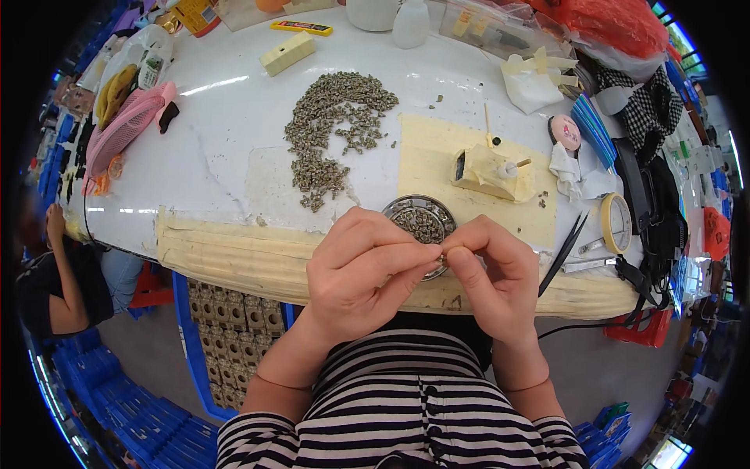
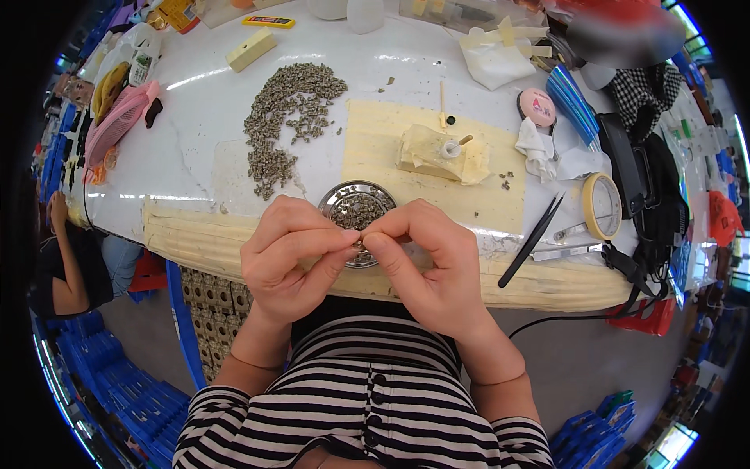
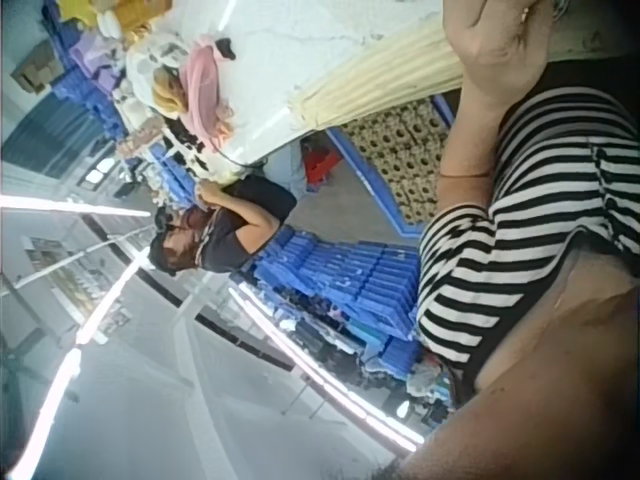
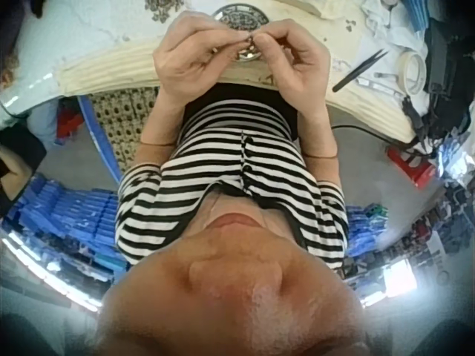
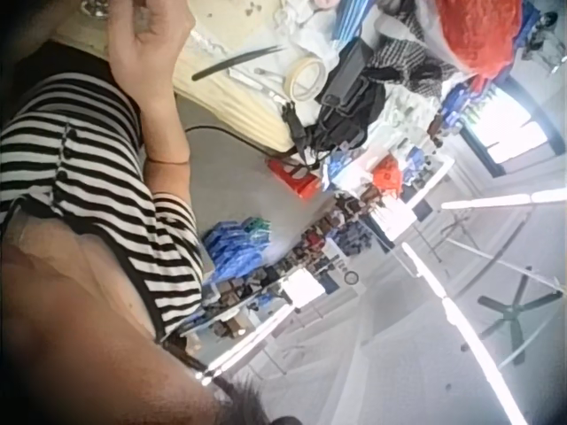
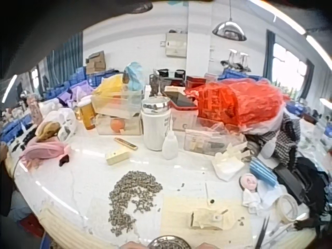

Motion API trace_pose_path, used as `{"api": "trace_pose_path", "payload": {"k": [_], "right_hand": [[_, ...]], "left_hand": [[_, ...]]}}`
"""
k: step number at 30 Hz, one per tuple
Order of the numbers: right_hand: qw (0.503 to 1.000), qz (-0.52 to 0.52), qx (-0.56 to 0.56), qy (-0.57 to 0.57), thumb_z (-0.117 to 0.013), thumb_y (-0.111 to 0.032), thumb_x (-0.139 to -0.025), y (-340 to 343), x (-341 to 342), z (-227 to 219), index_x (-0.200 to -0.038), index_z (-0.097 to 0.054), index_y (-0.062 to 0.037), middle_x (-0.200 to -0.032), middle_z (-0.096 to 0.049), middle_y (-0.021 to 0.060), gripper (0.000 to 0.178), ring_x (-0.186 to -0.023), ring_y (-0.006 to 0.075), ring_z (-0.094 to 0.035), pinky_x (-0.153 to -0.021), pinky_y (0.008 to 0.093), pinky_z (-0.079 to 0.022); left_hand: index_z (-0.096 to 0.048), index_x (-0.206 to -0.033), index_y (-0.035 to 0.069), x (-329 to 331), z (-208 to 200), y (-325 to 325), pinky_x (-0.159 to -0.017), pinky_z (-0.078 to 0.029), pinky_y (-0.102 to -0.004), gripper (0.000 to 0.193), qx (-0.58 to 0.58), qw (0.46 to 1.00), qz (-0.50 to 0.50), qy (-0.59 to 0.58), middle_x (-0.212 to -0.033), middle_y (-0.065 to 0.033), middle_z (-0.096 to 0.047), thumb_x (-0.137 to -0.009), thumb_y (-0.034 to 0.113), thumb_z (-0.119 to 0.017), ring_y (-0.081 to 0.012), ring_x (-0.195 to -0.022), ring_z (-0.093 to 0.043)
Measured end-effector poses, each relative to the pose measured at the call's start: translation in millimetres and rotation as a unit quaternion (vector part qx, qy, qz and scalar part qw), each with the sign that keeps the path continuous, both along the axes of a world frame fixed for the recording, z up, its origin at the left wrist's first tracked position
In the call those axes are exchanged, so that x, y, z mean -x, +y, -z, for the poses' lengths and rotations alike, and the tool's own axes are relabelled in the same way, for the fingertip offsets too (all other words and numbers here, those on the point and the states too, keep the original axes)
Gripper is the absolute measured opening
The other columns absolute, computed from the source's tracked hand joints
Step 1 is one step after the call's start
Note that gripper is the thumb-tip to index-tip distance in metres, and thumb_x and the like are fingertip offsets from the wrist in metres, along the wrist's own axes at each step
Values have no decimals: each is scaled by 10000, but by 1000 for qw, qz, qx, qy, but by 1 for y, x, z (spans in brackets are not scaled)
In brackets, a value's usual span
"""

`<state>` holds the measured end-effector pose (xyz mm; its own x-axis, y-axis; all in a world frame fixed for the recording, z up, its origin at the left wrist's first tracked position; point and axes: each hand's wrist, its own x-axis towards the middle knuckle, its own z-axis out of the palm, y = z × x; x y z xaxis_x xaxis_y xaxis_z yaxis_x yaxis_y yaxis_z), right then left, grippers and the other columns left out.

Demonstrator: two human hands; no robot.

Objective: The person picks up a small metal part and inserts a long pin through its center. They then select a tiny circular component from a container and slide it onto the pin before placing the assembled piece into a small block on the table.

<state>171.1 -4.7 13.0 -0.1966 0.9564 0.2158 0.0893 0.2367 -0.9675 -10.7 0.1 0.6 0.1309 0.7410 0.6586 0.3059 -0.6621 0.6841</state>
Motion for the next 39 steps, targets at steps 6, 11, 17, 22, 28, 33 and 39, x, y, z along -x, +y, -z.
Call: {"api": "trace_pose_path", "payload": {"k": [6, 11, 17, 22, 28, 33, 39], "right_hand": [[993, -26, 89, 76, -662, -41, -933, -2, 3, 2, -929, -656, 30, -848, -670, 54, 71, -786, 95, -608, -728, 234, -491], [991, -21, 92, 90, -663, -41, -932, -4, 8, 2, -923, -655, 27, -848, -670, 54, 70, -780, 96, -605, -720, 234, -489], [991, 47, -108, -62, -735, -16, -836, 0, 6, 5, -858, -668, -3, -812, -669, 77, 72, -708, 180, -608, -655, 274, -483], [934, 110, -282, -190, -763, 10, -752, 3, 11, 1, -832, -675, -36, -775, -659, 78, 128, -679, 250, -594, -625, 309, -479], [995, 37, -83, -28, -725, -9, -834, -2, 7, 5, -848, -663, -10, -809, -664, 79, 63, -713, 209, -606, -663, 292, -477], [1000, 4, -28, 11, -697, -27, -879, -2, 9, 4, -872, -655, 4, -829, -652, 78, 53, -738, 184, -605, -689, 276, -472], [999, 3, -11, 40, -689, -23, -881, -1, 10, 7, -866, -651, 4, -826, -649, 82, 48, -730, 187, -599, -691, 281, -470]], "left_hand": [[-749, -908, 52, 2, -1, 0, -639, -474, -304, 251, 2, 1000, 2, -13, -815, -43, -675, -677, -16, -821, -208, -723, -611], [-746, -902, 45, 4, 1, -1, -635, -474, -306, 253, 11, 1000, 5, -29, -814, -49, -673, -671, -25, -820, -210, -722, -612], [-738, -901, 36, -1, 2, 0, -636, -468, -306, 248, -31, 999, -28, 13, -809, -48, -660, -675, -36, -810, -209, -725, -599], [-748, -899, 40, -2, 3, 0, -616, -471, -301, 264, -42, 997, -45, 35, -799, -41, -656, -654, -38, -806, -210, -724, -601], [-753, -908, 42, 3, 1, -1, -640, -467, -298, 267, 8, 1000, 6, -12, -807, -43, -662, -663, -48, -810, -201, -729, -607], [-756, -921, 44, 7, 2, -1, -654, -465, -298, 263, 38, 998, 35, -48, -828, -45, -673, -684, -57, -805, -193, -744, -612], [-753, -929, 39, 5, 2, 0, -650, -462, -298, 262, 18, 998, 28, -47, -828, -47, -671, -690, -58, -802, -192, -743, -612]]}}
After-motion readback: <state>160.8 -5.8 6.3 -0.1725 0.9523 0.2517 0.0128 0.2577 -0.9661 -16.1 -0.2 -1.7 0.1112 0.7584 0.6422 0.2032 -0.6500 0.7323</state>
